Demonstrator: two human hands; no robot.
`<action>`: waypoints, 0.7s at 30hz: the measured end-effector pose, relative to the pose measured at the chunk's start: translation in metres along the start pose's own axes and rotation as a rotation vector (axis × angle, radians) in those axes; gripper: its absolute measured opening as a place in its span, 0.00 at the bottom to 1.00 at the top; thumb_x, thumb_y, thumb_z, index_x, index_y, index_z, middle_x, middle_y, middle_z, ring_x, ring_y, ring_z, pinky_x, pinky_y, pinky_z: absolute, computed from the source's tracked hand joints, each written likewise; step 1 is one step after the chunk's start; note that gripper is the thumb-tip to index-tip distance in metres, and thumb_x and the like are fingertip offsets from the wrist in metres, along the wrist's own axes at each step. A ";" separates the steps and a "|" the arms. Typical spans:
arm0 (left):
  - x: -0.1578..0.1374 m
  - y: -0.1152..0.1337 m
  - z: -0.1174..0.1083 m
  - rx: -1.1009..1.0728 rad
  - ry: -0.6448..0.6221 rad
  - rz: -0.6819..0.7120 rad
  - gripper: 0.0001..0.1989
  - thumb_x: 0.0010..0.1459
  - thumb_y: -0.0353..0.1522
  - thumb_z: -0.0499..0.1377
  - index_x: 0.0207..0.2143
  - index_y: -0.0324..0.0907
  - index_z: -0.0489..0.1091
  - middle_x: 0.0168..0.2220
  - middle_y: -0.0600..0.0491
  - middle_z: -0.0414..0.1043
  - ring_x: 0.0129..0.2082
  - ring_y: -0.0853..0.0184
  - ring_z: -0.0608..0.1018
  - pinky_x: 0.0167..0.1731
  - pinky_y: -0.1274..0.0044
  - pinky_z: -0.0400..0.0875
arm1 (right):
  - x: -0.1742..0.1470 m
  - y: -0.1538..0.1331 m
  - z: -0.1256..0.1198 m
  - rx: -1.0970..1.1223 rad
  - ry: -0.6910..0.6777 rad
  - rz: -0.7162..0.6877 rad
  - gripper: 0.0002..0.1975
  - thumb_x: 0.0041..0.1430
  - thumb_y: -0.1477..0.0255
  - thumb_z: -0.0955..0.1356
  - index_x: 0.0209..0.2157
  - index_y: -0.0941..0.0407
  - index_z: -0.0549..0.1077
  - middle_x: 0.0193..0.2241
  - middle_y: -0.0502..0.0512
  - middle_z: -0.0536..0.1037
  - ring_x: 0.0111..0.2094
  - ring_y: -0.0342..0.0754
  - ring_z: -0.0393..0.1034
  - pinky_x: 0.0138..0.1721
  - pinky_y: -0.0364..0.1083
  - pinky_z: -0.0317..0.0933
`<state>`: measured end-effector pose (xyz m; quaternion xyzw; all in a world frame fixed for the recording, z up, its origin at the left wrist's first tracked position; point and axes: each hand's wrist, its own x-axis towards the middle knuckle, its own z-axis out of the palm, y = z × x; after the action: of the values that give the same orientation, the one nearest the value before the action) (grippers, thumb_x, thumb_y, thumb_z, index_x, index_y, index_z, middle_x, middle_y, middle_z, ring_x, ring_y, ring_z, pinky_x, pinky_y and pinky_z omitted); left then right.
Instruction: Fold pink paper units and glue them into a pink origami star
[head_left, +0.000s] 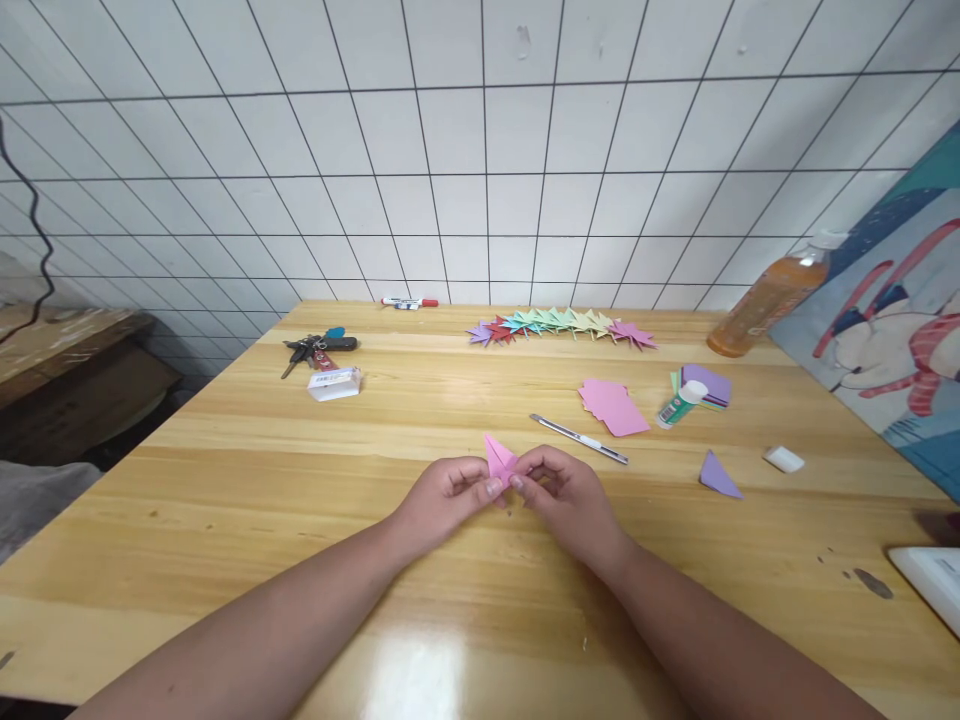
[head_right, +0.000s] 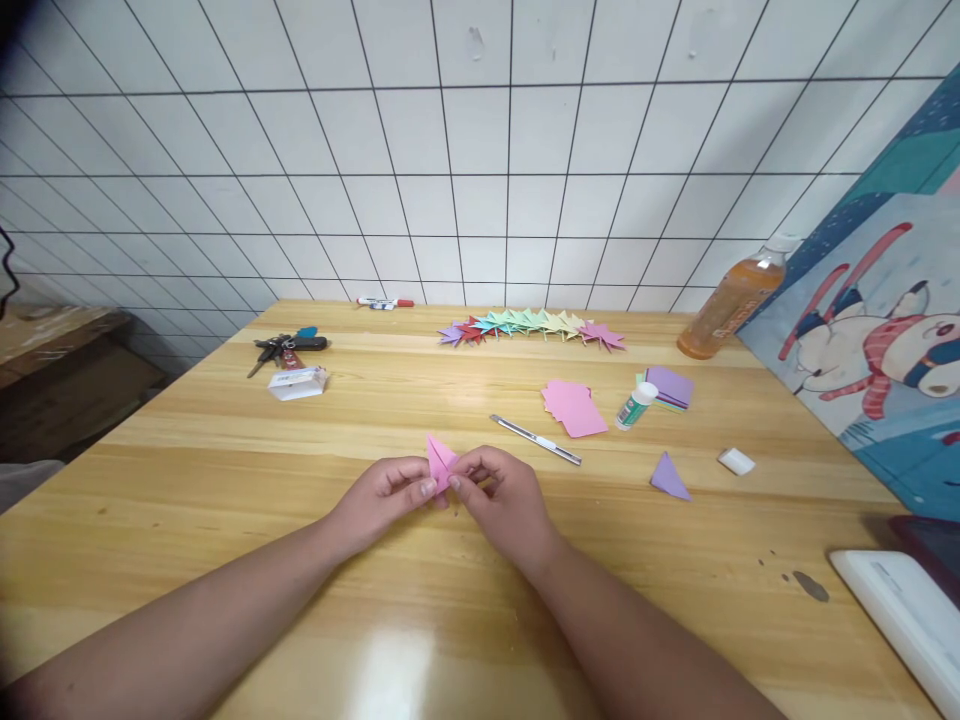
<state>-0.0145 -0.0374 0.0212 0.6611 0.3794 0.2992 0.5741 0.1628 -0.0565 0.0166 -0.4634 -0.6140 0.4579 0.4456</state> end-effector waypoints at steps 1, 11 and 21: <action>0.000 -0.001 0.001 0.016 0.008 -0.001 0.15 0.53 0.41 0.58 0.31 0.36 0.72 0.29 0.51 0.73 0.30 0.68 0.72 0.32 0.79 0.65 | 0.000 -0.001 0.000 -0.008 0.002 -0.005 0.05 0.54 0.68 0.67 0.29 0.56 0.71 0.28 0.52 0.75 0.29 0.44 0.68 0.30 0.42 0.63; 0.001 -0.004 0.002 0.116 0.071 0.019 0.13 0.55 0.37 0.55 0.27 0.36 0.71 0.27 0.51 0.73 0.30 0.67 0.73 0.33 0.79 0.66 | 0.000 -0.002 0.003 0.226 -0.006 0.170 0.21 0.47 0.68 0.71 0.44 0.55 0.65 0.28 0.50 0.73 0.27 0.42 0.67 0.26 0.42 0.63; -0.001 -0.007 0.001 0.282 0.094 0.027 0.15 0.57 0.38 0.53 0.28 0.36 0.72 0.26 0.51 0.73 0.28 0.68 0.73 0.30 0.80 0.64 | 0.002 0.002 0.000 0.232 0.000 0.292 0.12 0.42 0.64 0.73 0.24 0.58 0.71 0.19 0.48 0.71 0.21 0.40 0.63 0.22 0.40 0.61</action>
<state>-0.0150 -0.0380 0.0143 0.7254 0.4351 0.2814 0.4531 0.1622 -0.0539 0.0149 -0.4930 -0.4833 0.5854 0.4251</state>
